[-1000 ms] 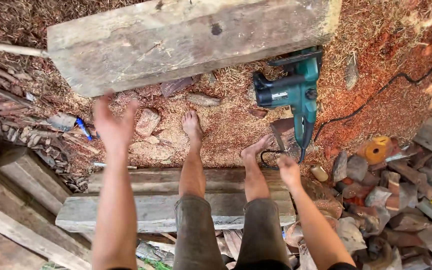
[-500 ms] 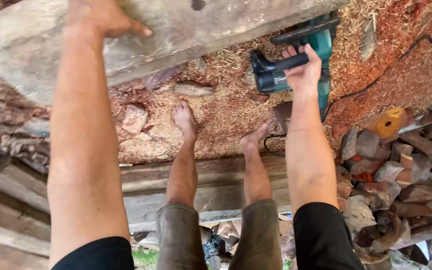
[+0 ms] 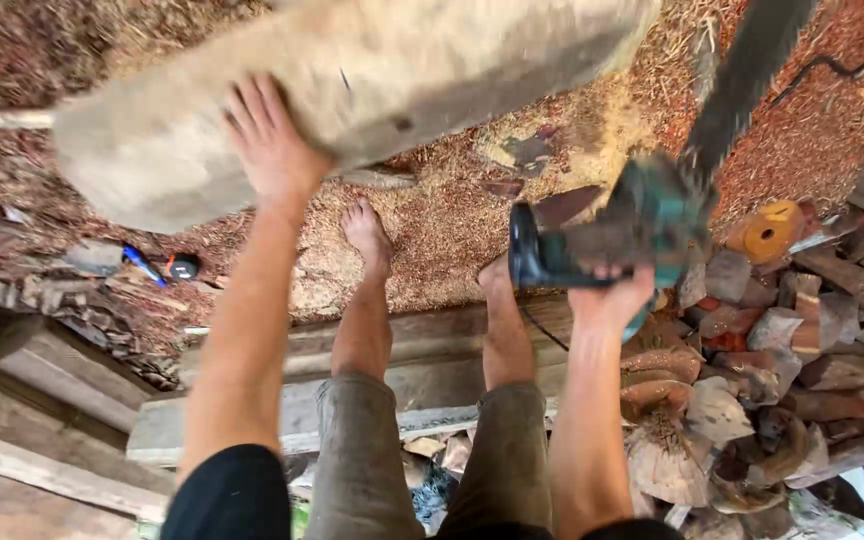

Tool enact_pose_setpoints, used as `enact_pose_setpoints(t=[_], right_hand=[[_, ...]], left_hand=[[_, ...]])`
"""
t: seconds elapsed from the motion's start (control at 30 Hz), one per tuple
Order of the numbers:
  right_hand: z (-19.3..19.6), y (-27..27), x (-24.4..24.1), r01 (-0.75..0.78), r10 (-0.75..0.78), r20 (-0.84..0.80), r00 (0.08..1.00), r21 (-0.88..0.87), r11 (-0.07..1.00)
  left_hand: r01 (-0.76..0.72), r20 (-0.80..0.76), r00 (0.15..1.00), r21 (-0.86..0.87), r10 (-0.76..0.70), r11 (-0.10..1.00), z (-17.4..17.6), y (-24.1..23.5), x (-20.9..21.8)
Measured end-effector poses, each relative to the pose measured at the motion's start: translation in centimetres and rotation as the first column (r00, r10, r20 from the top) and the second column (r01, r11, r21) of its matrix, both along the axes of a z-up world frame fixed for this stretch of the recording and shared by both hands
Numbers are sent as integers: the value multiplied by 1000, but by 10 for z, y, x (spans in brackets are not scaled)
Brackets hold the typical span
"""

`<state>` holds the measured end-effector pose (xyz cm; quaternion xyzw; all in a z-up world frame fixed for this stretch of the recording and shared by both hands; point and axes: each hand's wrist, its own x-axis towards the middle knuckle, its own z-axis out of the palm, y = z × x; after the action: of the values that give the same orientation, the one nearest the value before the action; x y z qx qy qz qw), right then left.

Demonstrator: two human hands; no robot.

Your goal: Cutting large wood logs into smaller sections using an electric chainsaw in an outdoor workspace.

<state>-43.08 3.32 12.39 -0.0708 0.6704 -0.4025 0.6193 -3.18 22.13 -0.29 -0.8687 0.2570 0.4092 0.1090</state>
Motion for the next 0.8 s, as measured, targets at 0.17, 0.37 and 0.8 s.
enact_pose_setpoints(t=[0.17,0.37,0.8], right_hand=[[87,71,36,99,-87,-110,990,113,989],[19,159,0,2,-39,291,956,126,992],[81,236,128,-94,22,469,883,131,987]], left_hand=[[301,509,832,-79,-221,950,-64,66,-71],[-82,-66,995,-144,73,986,28,14,21],[-204,-226,971,-607,80,768,267,37,-243]])
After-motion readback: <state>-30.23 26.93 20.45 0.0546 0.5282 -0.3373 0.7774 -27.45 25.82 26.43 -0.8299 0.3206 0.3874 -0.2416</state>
